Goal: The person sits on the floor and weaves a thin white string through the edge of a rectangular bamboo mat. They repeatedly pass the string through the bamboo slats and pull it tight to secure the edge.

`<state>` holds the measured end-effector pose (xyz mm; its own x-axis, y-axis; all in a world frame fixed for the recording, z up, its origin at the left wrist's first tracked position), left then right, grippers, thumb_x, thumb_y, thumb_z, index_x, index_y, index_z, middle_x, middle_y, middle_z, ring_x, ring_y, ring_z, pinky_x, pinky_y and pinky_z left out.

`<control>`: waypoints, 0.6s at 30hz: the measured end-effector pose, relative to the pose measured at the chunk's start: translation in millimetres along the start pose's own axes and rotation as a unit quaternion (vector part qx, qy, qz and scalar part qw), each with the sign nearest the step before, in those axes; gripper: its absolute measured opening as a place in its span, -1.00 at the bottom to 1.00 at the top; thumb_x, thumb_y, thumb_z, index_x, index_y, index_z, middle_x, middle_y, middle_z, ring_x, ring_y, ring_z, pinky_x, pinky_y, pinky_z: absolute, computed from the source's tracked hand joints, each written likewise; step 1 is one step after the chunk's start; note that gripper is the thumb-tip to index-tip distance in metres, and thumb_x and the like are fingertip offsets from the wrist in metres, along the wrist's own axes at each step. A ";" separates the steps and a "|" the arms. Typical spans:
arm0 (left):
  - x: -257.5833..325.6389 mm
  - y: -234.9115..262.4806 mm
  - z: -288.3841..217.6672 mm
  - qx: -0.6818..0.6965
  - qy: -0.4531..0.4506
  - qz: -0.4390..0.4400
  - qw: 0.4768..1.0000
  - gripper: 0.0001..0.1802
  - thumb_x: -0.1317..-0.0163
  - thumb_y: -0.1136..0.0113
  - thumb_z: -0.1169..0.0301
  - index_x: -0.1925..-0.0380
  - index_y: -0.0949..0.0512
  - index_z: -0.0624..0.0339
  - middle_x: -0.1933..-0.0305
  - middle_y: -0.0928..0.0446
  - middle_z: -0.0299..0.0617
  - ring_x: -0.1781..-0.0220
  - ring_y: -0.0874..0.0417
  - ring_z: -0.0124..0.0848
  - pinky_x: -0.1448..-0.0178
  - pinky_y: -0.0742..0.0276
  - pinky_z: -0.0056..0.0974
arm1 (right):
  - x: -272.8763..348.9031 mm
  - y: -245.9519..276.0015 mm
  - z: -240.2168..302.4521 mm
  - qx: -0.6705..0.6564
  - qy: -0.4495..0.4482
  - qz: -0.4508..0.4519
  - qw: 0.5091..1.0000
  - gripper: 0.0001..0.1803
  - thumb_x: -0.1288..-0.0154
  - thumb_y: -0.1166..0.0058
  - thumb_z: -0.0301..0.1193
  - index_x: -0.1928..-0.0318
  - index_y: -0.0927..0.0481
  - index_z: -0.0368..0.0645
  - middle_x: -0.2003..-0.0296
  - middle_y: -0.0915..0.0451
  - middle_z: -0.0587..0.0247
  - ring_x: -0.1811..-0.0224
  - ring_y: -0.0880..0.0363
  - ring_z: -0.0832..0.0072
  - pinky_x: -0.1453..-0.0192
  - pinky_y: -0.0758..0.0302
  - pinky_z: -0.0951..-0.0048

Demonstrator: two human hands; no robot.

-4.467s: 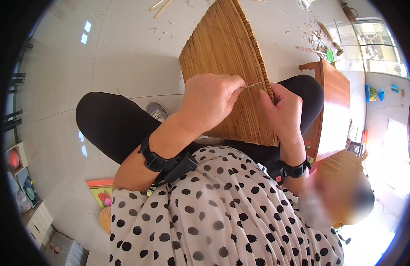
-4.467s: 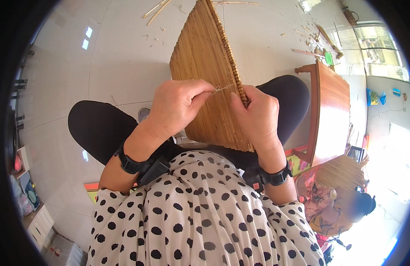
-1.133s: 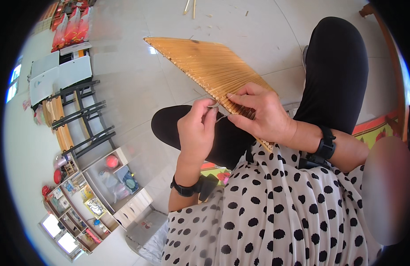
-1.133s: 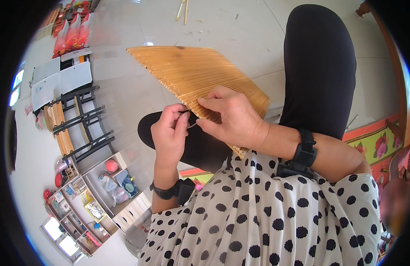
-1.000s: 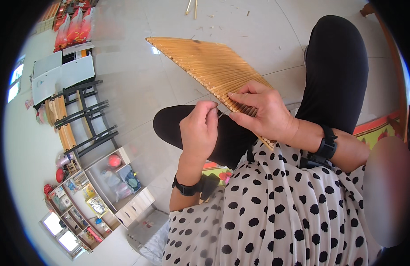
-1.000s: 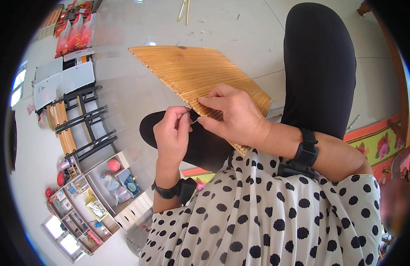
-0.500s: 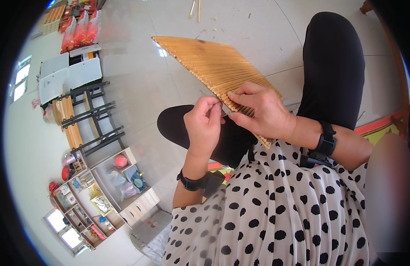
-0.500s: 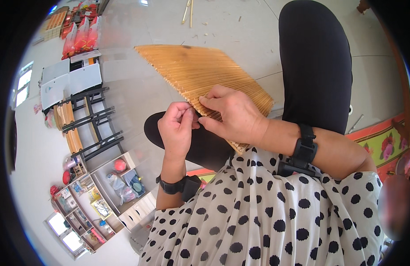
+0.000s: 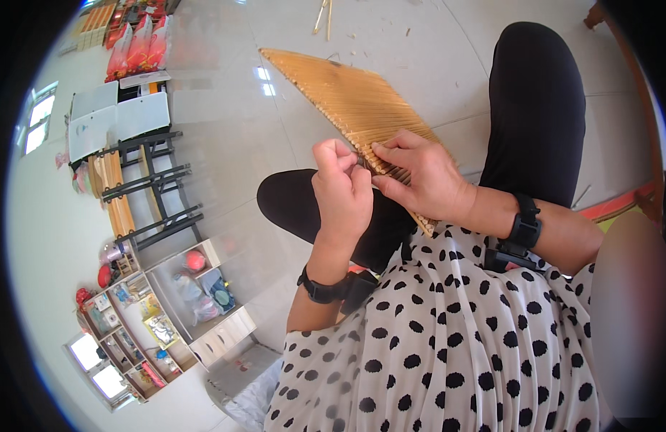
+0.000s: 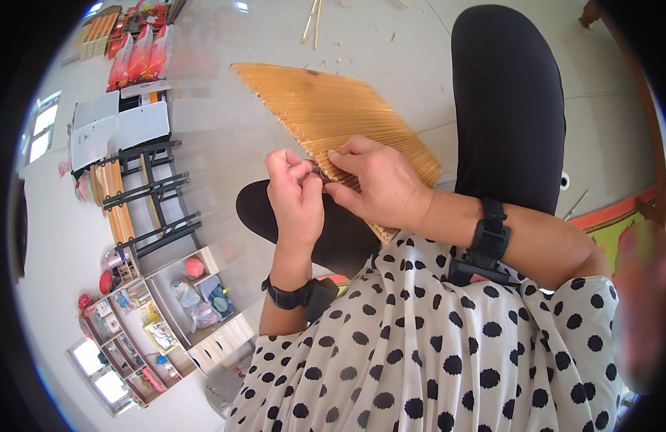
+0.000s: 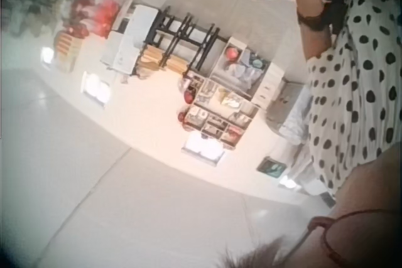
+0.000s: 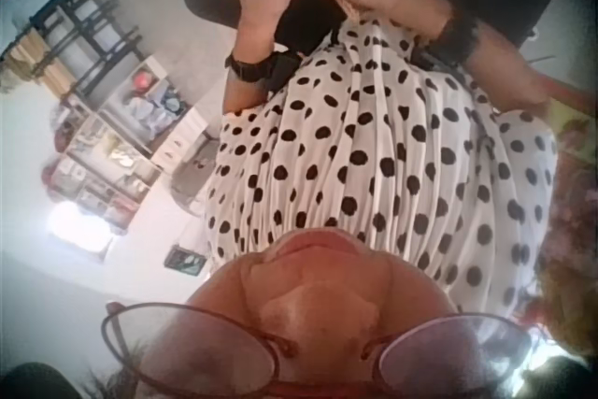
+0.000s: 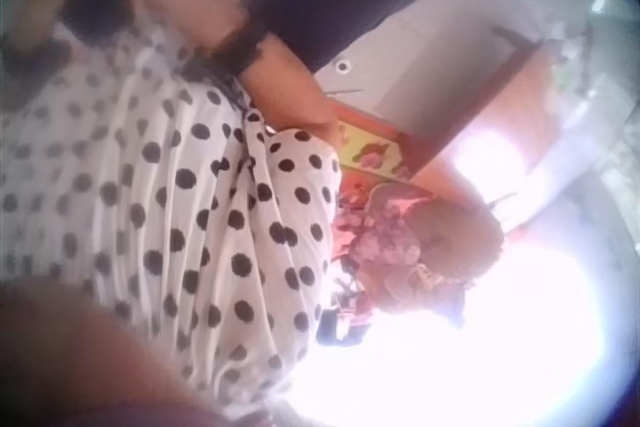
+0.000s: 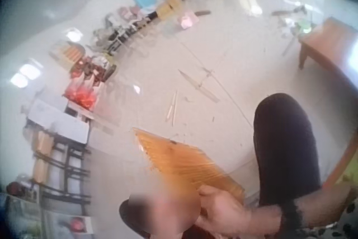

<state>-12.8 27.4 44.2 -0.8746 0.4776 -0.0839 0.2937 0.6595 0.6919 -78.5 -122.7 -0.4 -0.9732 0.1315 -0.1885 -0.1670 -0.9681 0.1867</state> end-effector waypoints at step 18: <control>-133.5 46.1 18.1 -0.437 -0.392 0.119 0.801 -0.88 -0.13 -0.25 0.52 0.45 -0.56 -0.02 0.46 -0.52 -0.38 0.19 -0.66 -0.36 -0.48 -0.27 0.19 | -8.8 48.3 30.4 0.156 0.031 -0.112 0.981 -0.68 -0.24 -0.30 -0.45 0.01 -0.71 -0.31 0.18 -0.68 0.04 0.30 -0.69 0.31 0.20 -0.63 0.37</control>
<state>124.4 4.5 74.4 -0.2228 0.9729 -0.0620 -0.2656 0.0006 0.9641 -82.7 -164.1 39.5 -0.8967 0.3110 -0.3151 -0.4254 -0.8023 0.4187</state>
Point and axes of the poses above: each hand's wrist, its own x-axis away from the middle knuckle, its own y-axis out of the back of the hand, z = x × y, the point moved 2 cm from there along -x, towards the middle knuckle
